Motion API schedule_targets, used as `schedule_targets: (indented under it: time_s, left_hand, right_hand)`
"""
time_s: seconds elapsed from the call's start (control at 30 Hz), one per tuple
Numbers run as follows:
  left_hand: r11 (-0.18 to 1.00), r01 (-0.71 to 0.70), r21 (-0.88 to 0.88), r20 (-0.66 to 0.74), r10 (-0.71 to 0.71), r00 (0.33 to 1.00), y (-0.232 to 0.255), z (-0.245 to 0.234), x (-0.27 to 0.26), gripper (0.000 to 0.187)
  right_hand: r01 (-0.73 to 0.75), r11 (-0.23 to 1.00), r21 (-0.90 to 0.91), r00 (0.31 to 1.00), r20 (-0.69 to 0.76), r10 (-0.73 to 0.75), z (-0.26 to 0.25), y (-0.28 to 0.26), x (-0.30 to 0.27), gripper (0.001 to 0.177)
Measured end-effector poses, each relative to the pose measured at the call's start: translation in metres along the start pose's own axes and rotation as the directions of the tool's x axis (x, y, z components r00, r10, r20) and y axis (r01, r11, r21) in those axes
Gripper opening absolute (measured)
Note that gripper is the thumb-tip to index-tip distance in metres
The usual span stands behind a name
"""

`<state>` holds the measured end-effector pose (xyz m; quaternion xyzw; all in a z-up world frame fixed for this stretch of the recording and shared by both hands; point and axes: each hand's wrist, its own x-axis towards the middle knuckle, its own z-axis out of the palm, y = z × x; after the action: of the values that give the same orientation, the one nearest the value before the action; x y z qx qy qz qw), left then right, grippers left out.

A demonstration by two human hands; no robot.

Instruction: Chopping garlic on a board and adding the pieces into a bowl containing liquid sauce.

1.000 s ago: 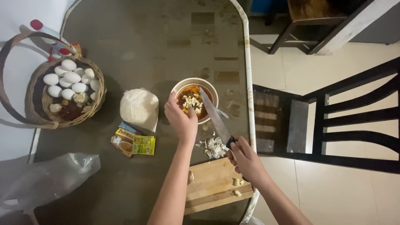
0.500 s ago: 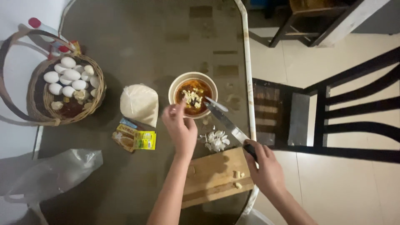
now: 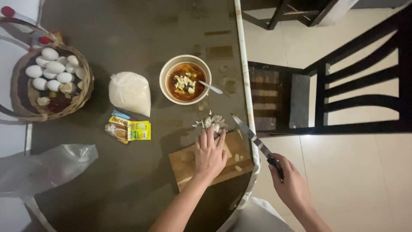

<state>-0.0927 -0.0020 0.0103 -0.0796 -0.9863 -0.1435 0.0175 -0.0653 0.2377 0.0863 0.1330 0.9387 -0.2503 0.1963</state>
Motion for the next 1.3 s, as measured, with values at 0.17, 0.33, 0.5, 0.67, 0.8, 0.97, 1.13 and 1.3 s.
schedule_targets:
  time_s: [0.17, 0.33, 0.5, 0.67, 0.8, 0.97, 1.13, 1.3]
  left_hand:
    - [0.995, -0.006, 0.104, -0.024, 0.009, 1.000, 0.004, 0.025, -0.005, 0.051]
    - [0.982, -0.012, 0.189, -0.045, 0.020, 0.999, 0.007, 0.013, -0.008, 0.049]
    - [0.983, -0.023, 0.181, -0.011, 0.025, 1.000, 0.004, -0.005, -0.005, 0.038]
    - [0.982, -0.030, 0.186, -0.023, 0.035, 0.999, 0.005, -0.009, -0.018, 0.038]
    - [0.980, -0.028, 0.195, -0.055, 0.039, 0.998, 0.002, -0.003, -0.025, 0.043]
    - [0.978, -0.010, 0.209, -0.065, 0.024, 0.998, 0.005, -0.012, -0.030, 0.046]
    - [0.993, 0.030, 0.118, -0.122, -0.015, 0.992, 0.019, -0.021, -0.036, 0.049]
    - [0.946, 0.101, -0.306, -0.188, -0.165, 0.968, 0.016, 0.031, -0.028, 0.038]
  right_hand:
    - [-0.053, 0.998, 0.013, 0.996, 0.067, 0.052, -0.006, 0.000, -0.019, 0.040]
    - [-0.008, 0.997, 0.076, 1.000, 0.017, 0.007, -0.001, 0.009, -0.032, 0.037]
    - [0.116, 0.993, -0.011, 0.990, -0.073, -0.117, 0.014, 0.024, -0.037, 0.036]
    - [0.250, 0.960, -0.123, 0.949, -0.168, -0.268, 0.021, 0.022, -0.041, 0.036]
    - [0.246, 0.947, -0.206, 0.945, -0.166, -0.281, 0.015, 0.020, -0.050, 0.034]
    - [0.169, 0.951, -0.259, 0.974, -0.106, -0.202, -0.005, 0.034, -0.067, 0.029]
    - [0.074, 0.985, -0.156, 0.987, -0.127, -0.095, -0.019, 0.041, -0.079, 0.029]
    - [-0.178, 0.946, 0.269, 0.980, 0.133, 0.147, 0.014, 0.077, -0.070, 0.034]
